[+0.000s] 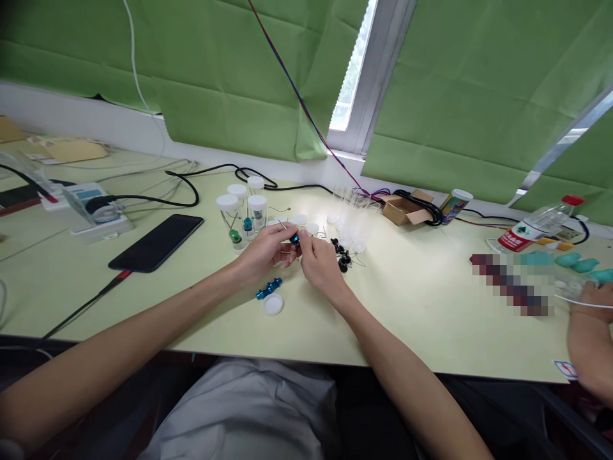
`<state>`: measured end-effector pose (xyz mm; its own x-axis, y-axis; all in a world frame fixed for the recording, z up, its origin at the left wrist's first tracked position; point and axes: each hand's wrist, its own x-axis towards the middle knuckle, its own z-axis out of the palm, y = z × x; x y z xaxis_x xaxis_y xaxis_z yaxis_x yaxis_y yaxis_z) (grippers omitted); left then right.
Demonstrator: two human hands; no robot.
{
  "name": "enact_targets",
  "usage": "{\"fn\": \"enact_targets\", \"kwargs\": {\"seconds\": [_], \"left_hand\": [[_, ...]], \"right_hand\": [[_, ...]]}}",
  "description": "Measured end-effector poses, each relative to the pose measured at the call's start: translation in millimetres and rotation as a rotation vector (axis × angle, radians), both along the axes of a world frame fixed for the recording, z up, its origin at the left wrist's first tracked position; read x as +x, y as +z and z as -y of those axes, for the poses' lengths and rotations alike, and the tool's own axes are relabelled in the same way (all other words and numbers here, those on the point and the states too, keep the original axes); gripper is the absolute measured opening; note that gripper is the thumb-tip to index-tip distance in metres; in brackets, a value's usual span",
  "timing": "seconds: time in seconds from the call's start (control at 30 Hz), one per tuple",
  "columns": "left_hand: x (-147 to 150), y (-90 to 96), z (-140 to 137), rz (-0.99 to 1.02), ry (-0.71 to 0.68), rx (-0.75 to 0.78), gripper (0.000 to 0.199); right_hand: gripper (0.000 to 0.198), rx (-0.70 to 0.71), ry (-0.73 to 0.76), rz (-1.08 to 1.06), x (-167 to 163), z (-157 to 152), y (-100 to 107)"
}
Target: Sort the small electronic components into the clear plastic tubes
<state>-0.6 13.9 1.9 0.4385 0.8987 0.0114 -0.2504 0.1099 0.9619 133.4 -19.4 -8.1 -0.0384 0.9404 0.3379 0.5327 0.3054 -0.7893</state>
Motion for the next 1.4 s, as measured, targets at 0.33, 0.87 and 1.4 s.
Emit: {"fn": "enact_targets", "kwargs": {"seconds": [0.33,0.87,1.4], "left_hand": [[-2.6,3.7,0.2,0.022,0.017,0.006,0.024],[-3.5,-2.9,-4.4,0.028,-0.05,-0.019,0.021],[-2.1,2.6,0.6,0.042,-0.042,0.01,0.02]], "right_hand": [[0.05,0.043,0.071,0.019,-0.3,2.0,-0.6],[0.063,0.037,-0.028,0.022,-0.3,1.4,0.4],[0.044,0.077,-0.084,-0.109,-0.5,3.0,-1.6]]}}
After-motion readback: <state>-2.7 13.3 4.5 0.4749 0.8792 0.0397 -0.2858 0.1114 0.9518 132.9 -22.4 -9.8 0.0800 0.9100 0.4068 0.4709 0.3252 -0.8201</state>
